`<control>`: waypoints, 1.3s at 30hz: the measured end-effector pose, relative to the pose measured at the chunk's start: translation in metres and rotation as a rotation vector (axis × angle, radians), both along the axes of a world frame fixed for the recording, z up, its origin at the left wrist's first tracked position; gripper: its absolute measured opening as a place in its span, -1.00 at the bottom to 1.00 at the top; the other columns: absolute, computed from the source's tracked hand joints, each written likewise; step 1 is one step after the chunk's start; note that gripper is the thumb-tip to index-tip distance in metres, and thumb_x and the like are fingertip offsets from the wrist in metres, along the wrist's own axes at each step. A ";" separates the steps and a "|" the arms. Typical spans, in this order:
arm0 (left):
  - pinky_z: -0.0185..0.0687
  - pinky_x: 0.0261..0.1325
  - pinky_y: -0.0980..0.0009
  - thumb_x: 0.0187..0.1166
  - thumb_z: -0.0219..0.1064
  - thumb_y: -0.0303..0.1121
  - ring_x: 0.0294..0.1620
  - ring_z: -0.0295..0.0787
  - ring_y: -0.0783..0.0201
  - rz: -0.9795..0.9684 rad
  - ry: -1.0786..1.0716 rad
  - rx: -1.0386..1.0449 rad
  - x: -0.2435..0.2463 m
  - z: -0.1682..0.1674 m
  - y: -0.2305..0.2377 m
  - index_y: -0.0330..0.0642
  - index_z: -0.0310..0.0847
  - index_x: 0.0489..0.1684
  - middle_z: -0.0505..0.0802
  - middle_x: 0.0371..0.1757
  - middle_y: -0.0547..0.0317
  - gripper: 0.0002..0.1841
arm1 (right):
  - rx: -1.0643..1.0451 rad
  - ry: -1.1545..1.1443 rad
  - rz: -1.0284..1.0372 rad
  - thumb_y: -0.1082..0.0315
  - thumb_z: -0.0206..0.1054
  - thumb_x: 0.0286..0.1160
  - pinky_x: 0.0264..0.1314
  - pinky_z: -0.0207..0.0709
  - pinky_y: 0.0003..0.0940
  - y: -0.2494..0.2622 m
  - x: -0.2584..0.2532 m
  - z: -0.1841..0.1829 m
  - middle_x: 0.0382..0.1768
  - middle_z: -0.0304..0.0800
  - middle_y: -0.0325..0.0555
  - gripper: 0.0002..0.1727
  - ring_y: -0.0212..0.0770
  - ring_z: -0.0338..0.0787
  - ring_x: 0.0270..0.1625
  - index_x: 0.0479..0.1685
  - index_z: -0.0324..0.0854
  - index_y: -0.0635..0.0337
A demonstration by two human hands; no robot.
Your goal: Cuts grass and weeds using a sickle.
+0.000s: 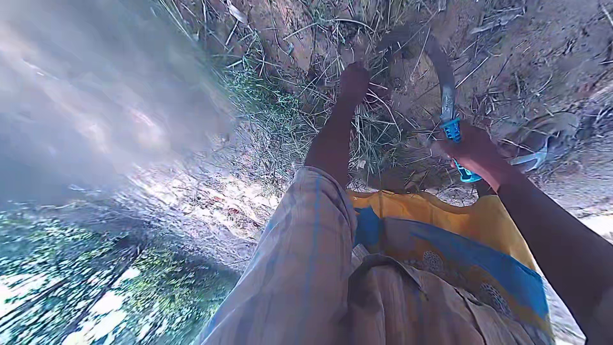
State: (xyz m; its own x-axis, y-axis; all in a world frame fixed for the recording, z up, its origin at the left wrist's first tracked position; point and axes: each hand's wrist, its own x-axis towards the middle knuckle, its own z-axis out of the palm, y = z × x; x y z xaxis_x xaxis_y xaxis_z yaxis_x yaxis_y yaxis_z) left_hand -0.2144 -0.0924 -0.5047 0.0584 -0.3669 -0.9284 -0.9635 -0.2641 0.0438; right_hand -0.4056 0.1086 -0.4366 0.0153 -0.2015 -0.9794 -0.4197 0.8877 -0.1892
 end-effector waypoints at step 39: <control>0.32 0.50 -0.47 0.56 0.49 -0.01 0.60 0.46 -0.38 -0.612 0.080 0.165 -0.028 0.125 -0.029 -0.30 0.47 0.61 0.59 0.56 -0.35 -0.28 | 0.001 0.188 0.112 0.20 0.25 0.73 0.27 0.50 0.40 -0.018 -0.001 0.053 0.16 0.72 0.49 -0.37 0.47 0.73 0.27 0.66 0.26 0.36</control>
